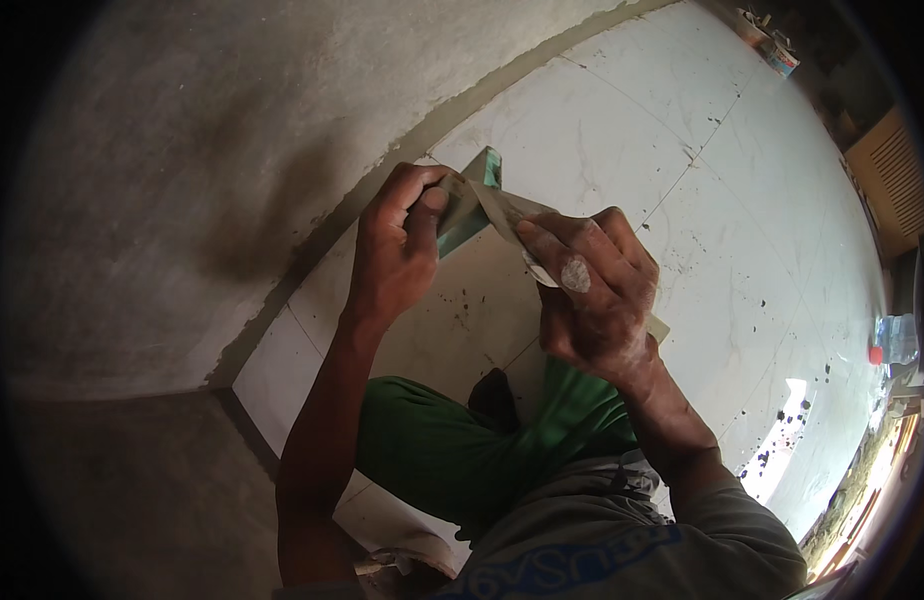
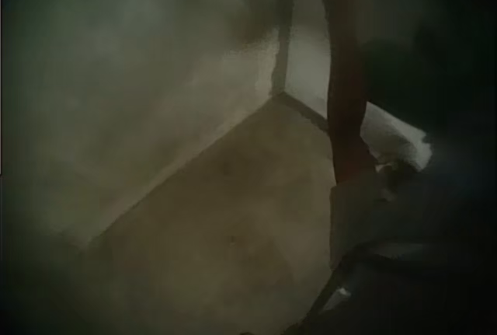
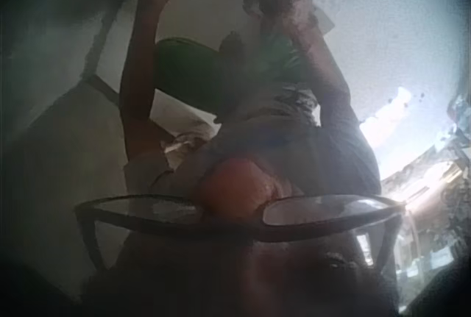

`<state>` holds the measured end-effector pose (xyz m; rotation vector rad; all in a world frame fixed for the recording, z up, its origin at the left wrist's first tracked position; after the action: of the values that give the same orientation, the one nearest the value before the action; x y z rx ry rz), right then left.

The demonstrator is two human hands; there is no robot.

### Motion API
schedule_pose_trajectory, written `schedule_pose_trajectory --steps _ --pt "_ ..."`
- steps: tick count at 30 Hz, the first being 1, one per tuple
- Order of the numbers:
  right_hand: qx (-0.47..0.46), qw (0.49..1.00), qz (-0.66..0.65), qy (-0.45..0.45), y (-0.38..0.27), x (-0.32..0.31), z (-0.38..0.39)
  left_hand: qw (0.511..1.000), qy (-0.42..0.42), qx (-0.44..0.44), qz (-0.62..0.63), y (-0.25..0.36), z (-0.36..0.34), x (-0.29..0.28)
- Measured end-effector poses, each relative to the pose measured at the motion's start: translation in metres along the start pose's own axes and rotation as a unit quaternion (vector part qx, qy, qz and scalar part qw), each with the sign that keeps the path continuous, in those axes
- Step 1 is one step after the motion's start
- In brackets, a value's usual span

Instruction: The person applies grout to the seam between the floor tiles and the wall using a handheld float, then uses a small trowel and a cloth to refine the grout line.

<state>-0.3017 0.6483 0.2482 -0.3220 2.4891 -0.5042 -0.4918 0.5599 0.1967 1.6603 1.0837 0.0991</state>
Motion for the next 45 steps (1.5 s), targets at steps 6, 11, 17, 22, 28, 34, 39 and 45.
schedule_pose_trajectory --steps 6,11,17,22,28,34,39,45 --pt "0.061 0.998 0.010 0.009 0.026 0.003 -0.001 0.996 -0.057 0.059 0.034 0.016 0.007 0.018" --pt "0.298 0.953 -0.010 0.055 0.127 -0.047 0.042 0.989 -0.067 0.113 0.073 0.039 0.008 0.018" --pt "0.517 0.856 -0.009 0.011 0.267 -0.205 0.181 0.977 0.028 -0.124 0.173 -0.021 0.008 -0.021" --pt "0.483 0.736 0.424 0.214 0.283 -0.307 0.323 0.918 0.229 -0.097 0.308 -0.032 0.000 -0.051" --pt "0.473 0.870 0.006 0.140 0.240 -0.120 0.263 0.940 0.191 -0.138 0.245 -0.066 0.007 -0.049" --pt "0.552 0.772 -0.315 0.012 0.173 0.050 0.163 0.958 0.114 -0.152 0.215 -0.076 0.013 -0.027" --pt "0.514 0.568 -0.642 0.034 0.122 0.103 0.112 0.948 0.002 -0.228 0.222 -0.094 0.021 -0.001" --pt "0.570 0.501 -0.652 0.015 0.148 0.148 0.149 0.907 -0.101 -0.247 0.326 -0.069 0.023 0.044"
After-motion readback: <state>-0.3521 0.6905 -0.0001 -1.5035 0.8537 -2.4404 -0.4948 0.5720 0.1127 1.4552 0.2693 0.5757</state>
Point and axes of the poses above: each hand's wrist, its own z-axis away from the middle knuckle, its own x-axis out of the palm, y = z × x, the point moved 9 cm from there along -z, towards the middle knuckle, and after that the axes turned 6 degrees about x, right-handed, at the moved point
